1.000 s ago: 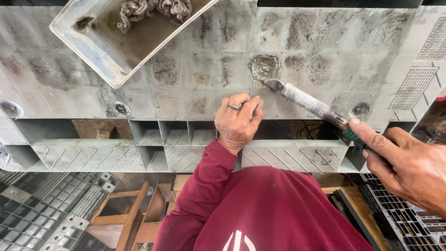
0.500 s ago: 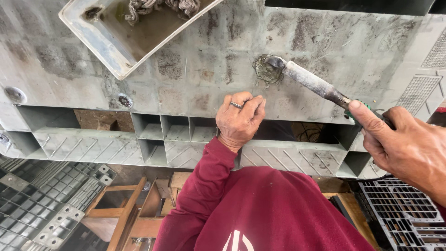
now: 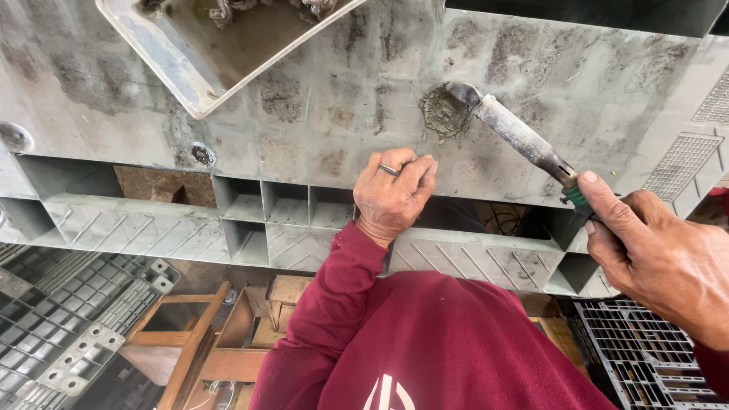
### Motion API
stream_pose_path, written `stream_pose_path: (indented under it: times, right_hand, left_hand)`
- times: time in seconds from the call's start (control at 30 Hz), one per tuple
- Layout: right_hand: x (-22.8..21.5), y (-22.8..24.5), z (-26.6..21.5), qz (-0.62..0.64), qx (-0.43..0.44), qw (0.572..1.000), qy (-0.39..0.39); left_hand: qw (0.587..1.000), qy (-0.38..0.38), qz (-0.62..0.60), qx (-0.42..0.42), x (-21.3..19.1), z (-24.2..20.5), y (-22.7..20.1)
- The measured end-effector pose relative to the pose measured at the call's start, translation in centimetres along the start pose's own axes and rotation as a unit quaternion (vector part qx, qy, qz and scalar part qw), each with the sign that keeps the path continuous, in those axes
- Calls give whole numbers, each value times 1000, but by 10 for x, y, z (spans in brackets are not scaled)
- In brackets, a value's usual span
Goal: The person uses a soldering iron to heat a specific spot on a large metal structure. They wipe the heated area with a cloth to remove residue. The person then sharpens a metal file on a stone and uses the file to scrape and smooth the same spot on the metal structure.
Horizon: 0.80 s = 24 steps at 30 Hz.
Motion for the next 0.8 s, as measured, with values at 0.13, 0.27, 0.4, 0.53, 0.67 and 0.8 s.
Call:
stream_pose_path:
  times: [0.13,0.27,0.4,0.53,0.67,0.8]
  right_hand:
    - [-1,2,2,14,-34,999,-28]
    - [2,3,3,-39,-45,998,-34]
    - [-1,8,0,-61,-48,996,-39]
    - [-8,20,-12,-84,-13,996,-6]
    - [-12,30,-23,-88,0,996,33]
    - [-15,32,-27,-4,35,996,88]
  left_hand:
    - [1000,-1,-1,2,1,0,0]
    - [1000,3,-1,-1,1,0,1]
    - [1000,8,-6,0,0,0,1]
    - [1000,2,-1,-3,0,1,0]
    - [1000,5,-1,-1,1,0,1]
    - [1000,3,1,6,1,0,2]
Point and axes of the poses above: each hand's wrist, its own z-axis towards the middle knuckle, its own x-axis out of the palm, y = z × x, the point moved 3 cm from there along z, towards the middle knuckle, and after that the axes turned 10 degrees about x, right-handed, at the moved point
